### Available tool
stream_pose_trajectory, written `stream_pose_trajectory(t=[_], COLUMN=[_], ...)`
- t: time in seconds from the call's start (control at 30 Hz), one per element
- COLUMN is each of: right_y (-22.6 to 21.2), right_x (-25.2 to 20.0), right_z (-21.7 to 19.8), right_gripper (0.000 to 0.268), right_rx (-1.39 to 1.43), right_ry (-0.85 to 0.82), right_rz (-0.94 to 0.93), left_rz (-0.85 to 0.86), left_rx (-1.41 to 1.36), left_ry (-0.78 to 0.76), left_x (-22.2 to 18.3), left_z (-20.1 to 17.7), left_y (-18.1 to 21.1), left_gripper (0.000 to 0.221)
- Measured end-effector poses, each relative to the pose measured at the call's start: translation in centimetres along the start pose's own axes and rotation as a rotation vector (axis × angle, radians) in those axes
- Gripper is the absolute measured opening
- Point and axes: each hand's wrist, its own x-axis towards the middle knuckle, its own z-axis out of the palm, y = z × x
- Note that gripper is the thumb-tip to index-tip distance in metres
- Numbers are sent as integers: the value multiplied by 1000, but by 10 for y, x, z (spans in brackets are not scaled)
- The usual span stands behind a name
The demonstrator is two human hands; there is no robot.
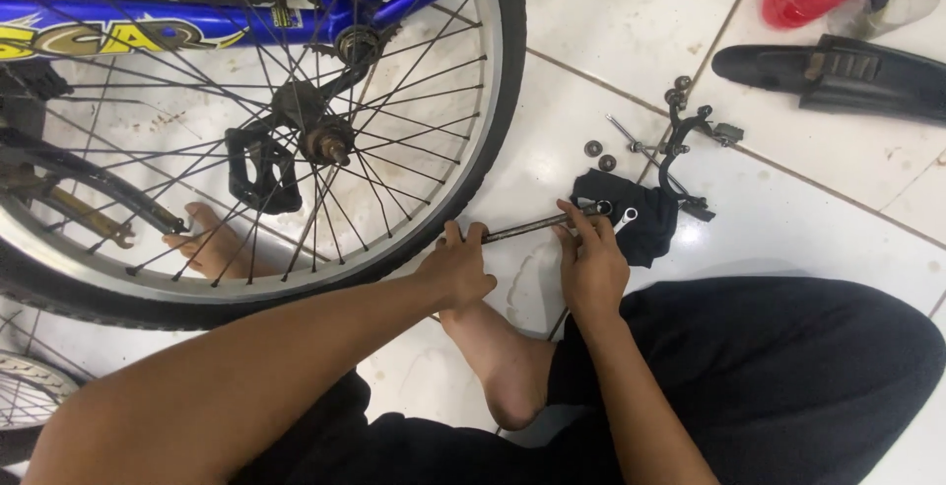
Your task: Repairing a bicycle by removing the rear wheel, adjusting the axle components, and tightening the nuts using a wrench.
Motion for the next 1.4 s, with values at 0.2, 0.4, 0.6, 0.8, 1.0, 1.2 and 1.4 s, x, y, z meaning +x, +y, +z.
stream_pose_trajectory(t=[0.2,0.4,0.6,0.8,1.0,1.2,1.4], right_y=[-23,-38,-70,-88,-106,-120,-123], right_x=[-1,-15,-42,-70,-92,-113,-138], right_z=[-20,-27,-44,-49,-71,-80,-77], right_gripper=[36,28,24,23,21,21,21], right_rx=[-34,-59,219,388,436,460,466], right_ry=[-149,-188,-256,-265,-260,-200,-214], right_rz=[48,-46,-298,-411,-497,-582,-614], left_rz=[98,204,237,189,152,172,187], left_rx=[263,229,544,506,517,506,592], left_ry=[23,116,184,282,359,476,518], left_x=[-2,-56,-102,-121,-143,-181,-205], left_z=[-9,-52,-60,-41,-37,-40,-25], left_y=[-8,2,12,-2,-21,-20,-11], left_gripper=[69,34,21,33,36,25,22])
